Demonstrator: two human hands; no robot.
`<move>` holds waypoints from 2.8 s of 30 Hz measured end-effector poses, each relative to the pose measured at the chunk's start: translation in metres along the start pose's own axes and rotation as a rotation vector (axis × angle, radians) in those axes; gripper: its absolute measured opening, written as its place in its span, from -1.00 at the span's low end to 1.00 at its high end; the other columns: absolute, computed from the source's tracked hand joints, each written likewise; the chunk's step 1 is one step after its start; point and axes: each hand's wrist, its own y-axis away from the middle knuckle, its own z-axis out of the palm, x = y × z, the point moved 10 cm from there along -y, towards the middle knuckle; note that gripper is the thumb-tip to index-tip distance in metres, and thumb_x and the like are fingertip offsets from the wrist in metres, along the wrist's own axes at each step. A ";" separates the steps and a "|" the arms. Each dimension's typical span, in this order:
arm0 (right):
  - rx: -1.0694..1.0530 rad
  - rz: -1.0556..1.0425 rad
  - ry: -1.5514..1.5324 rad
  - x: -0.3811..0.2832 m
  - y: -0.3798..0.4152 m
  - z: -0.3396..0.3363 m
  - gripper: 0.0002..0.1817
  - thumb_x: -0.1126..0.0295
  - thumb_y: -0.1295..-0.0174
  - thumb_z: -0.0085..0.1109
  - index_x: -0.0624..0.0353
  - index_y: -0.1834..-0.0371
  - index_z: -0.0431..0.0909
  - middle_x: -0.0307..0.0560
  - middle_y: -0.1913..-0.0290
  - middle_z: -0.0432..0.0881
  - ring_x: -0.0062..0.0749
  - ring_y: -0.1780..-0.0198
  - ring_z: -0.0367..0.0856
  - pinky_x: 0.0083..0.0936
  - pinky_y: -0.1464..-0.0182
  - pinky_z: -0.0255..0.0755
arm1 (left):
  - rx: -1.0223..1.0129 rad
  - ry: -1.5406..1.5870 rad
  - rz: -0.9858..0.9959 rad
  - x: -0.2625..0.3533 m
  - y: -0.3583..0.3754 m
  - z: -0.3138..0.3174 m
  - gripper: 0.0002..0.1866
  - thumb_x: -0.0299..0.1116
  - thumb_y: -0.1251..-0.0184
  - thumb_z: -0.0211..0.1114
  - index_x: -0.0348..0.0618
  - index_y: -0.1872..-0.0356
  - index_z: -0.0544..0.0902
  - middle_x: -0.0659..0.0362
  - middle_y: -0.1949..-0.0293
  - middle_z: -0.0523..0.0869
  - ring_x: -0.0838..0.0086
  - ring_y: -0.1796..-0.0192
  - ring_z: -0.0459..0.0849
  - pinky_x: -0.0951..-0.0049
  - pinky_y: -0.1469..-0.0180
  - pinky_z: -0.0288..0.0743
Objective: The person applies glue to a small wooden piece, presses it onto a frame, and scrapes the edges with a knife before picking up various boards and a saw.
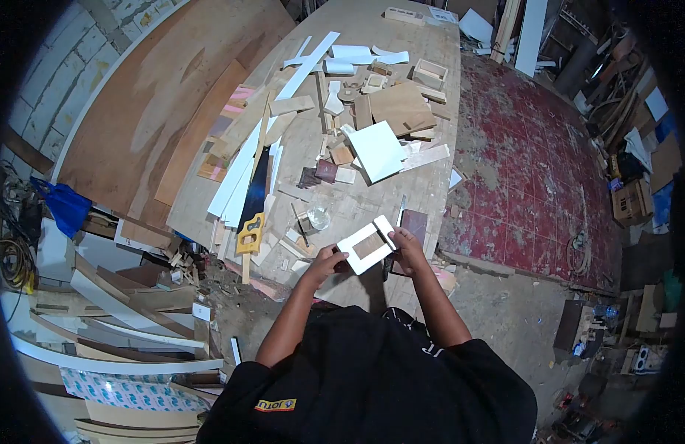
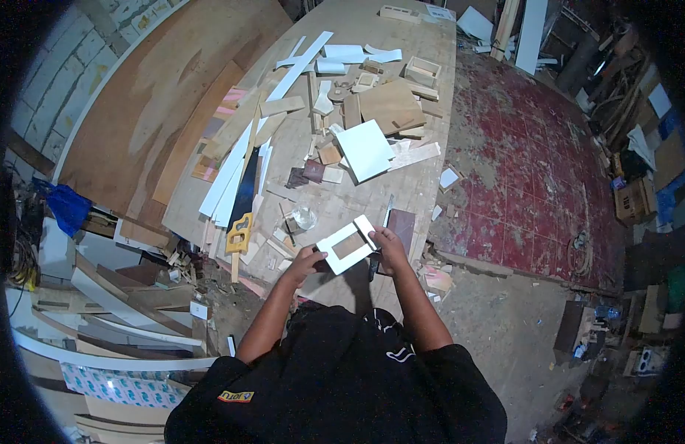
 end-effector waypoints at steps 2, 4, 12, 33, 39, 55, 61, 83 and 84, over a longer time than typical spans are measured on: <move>-0.001 -0.018 -0.031 0.000 -0.007 -0.003 -0.63 0.25 -0.28 0.24 0.18 -0.09 0.50 -0.17 0.18 0.63 -0.41 0.18 0.64 -0.39 0.14 0.58 | 0.003 -0.041 -0.077 -0.012 0.002 0.007 -0.47 -0.15 -0.22 0.30 -0.22 -0.16 0.53 0.23 0.08 0.67 0.52 0.08 0.64 0.47 0.02 0.48; -0.001 -0.033 -0.063 -0.006 -0.006 0.000 -0.62 0.26 -0.28 0.25 0.19 -0.08 0.49 -0.17 0.17 0.63 -0.40 0.16 0.64 -0.37 0.13 0.58 | 0.023 -0.073 -0.133 -0.008 0.010 0.016 -0.48 -0.15 -0.22 0.30 -0.22 -0.15 0.53 0.23 0.09 0.67 0.53 0.08 0.64 0.46 0.03 0.48; 0.018 -0.027 -0.158 0.004 -0.012 -0.013 -0.69 0.34 -0.26 0.28 0.19 0.00 0.47 -0.16 0.18 0.60 -0.46 0.19 0.60 -0.48 0.11 0.52 | -0.263 -0.034 -0.170 -0.037 0.005 0.041 -0.53 -0.23 -0.32 0.26 -0.30 -0.17 0.52 0.14 0.00 0.68 0.50 -0.03 0.63 0.41 -0.17 0.45; -0.134 0.023 0.086 0.019 0.002 0.006 -0.64 0.54 -0.22 0.24 0.23 -0.10 0.49 -0.06 0.12 0.67 -0.37 0.18 0.70 -0.40 0.13 0.61 | -0.058 -0.012 0.140 -0.019 -0.025 0.023 -0.52 -0.39 -0.31 0.29 -0.22 -0.21 0.37 0.05 -0.05 0.60 0.42 -0.06 0.64 0.32 -0.07 0.59; -0.149 0.062 0.012 0.011 0.009 0.009 -0.69 0.47 -0.26 0.23 0.28 -0.05 0.54 -0.10 0.18 0.68 -0.47 0.22 0.66 -0.51 0.18 0.55 | -0.163 0.182 -0.079 -0.016 -0.017 0.022 -0.46 -0.04 -0.36 0.21 -0.17 -0.22 0.40 0.11 0.02 0.64 0.43 0.09 0.70 0.32 0.04 0.64; -0.024 -0.030 -0.068 0.016 -0.004 -0.012 -0.52 0.10 -0.36 0.14 0.15 -0.21 0.42 -0.05 0.08 0.63 -0.29 0.12 0.63 -0.34 0.04 0.56 | 0.020 0.173 -0.110 -0.059 -0.013 -0.013 -0.61 -0.25 -0.37 0.19 -0.18 -0.14 0.50 0.09 0.05 0.68 0.36 0.06 0.70 0.30 0.11 0.65; -0.007 0.055 0.123 0.034 0.000 -0.008 -0.73 0.36 -0.28 0.22 0.11 -0.02 0.50 -0.21 0.22 0.63 -0.49 0.27 0.63 -0.43 0.25 0.57 | 0.089 0.392 -0.179 -0.086 0.003 -0.014 -0.59 -0.30 -0.37 0.16 -0.19 -0.20 0.44 0.03 -0.06 0.63 0.19 -0.01 0.68 0.17 -0.02 0.62; -0.114 0.212 0.165 0.126 0.037 -0.035 -0.65 0.59 -0.20 0.21 0.21 -0.08 0.54 -0.16 0.13 0.67 -0.44 0.15 0.66 -0.48 0.11 0.57 | 0.261 0.379 -0.371 -0.165 0.053 -0.052 -0.69 -0.28 -0.36 0.23 -0.11 -0.07 0.53 0.15 0.13 0.67 0.41 0.07 0.65 0.19 0.01 0.50; -0.100 0.193 0.186 0.128 0.038 -0.039 -0.63 0.60 -0.18 0.22 0.21 -0.09 0.53 -0.14 0.12 0.66 -0.44 0.16 0.65 -0.48 0.10 0.57 | 0.258 0.376 -0.376 -0.171 0.053 -0.055 -0.69 -0.28 -0.36 0.23 -0.11 -0.07 0.53 0.15 0.13 0.67 0.41 0.07 0.65 0.19 0.01 0.50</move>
